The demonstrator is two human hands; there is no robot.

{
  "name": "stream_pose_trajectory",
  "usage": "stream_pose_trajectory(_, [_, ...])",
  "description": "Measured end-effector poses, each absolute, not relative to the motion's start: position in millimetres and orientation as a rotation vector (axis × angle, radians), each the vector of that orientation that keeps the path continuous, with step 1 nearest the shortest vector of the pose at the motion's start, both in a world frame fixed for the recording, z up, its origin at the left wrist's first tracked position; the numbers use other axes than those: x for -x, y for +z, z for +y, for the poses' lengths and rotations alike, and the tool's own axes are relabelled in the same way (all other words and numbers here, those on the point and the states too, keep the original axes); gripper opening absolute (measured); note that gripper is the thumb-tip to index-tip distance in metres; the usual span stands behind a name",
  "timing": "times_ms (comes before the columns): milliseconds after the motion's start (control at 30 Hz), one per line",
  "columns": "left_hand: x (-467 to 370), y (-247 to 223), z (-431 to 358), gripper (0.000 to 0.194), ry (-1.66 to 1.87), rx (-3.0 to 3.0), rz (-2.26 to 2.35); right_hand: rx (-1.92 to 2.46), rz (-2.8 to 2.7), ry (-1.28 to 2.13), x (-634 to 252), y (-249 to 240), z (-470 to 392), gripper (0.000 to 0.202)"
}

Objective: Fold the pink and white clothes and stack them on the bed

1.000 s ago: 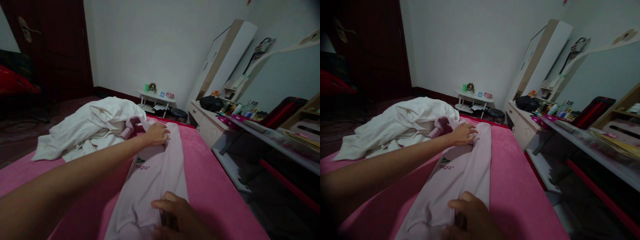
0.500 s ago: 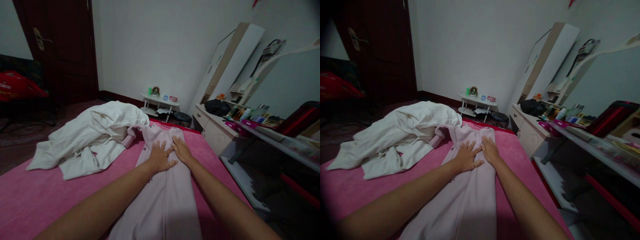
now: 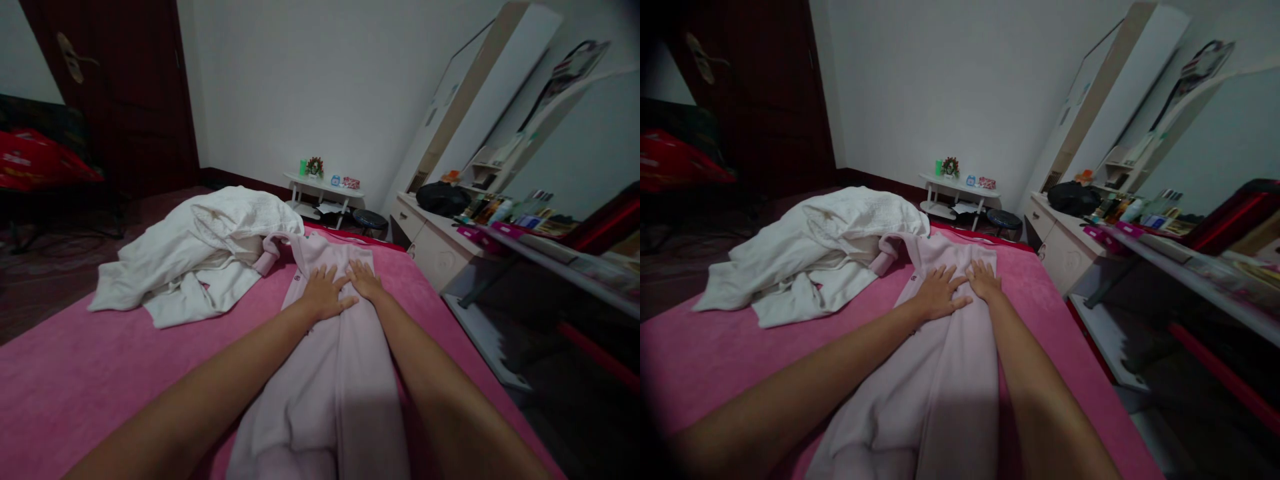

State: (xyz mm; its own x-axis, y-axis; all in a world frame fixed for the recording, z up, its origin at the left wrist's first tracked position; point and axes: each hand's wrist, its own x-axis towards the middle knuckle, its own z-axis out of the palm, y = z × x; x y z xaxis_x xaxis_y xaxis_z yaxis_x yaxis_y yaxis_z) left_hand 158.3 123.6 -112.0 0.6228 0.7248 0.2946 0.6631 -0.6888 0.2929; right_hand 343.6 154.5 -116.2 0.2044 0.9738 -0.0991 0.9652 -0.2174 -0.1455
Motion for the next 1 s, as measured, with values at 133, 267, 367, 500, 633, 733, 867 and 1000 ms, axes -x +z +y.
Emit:
stream_pose_trajectory(133, [-146.1,-118.3,115.3,0.081,0.542,-2.728,1.087,2.397,-1.916,0.284,-334.6,-113.6,123.8,0.063])
stream_pose_trajectory(267, [-130.4,-122.7,102.1,0.087,0.555,-2.754,0.993,2.403,-1.931,0.375,-321.0,-104.3,90.8,0.062])
stream_pose_trajectory(367, [-120.5,-122.0,94.8,0.081,0.671,-2.708,0.936,2.369,-1.928,0.343,-301.1,-101.8,57.3,0.062])
stream_pose_trajectory(500, [-112.4,-118.7,94.4,0.056,1.027,-2.433,1.014,2.168,-1.999,0.040,-276.7,-103.9,16.7,0.057])
stream_pose_trajectory(633, [-106.3,-114.1,99.4,0.038,1.370,-2.106,1.096,2.132,-2.063,0.089,-276.9,-89.3,17.6,0.053])
stream_pose_trajectory(733, [-101.9,-112.4,103.8,0.032,1.534,-1.930,1.118,2.077,-1.957,0.041,-276.7,-77.7,38.0,0.053])
stream_pose_trajectory(867, [-95.7,-113.8,111.0,0.039,1.707,-1.717,1.193,2.084,-1.927,0.023,-260.9,-87.1,54.5,0.057])
stream_pose_trajectory(1000, [-87.2,-105.4,115.6,0.062,1.816,-1.488,1.238,2.146,-1.979,0.066,-252.1,-103.7,54.1,0.060])
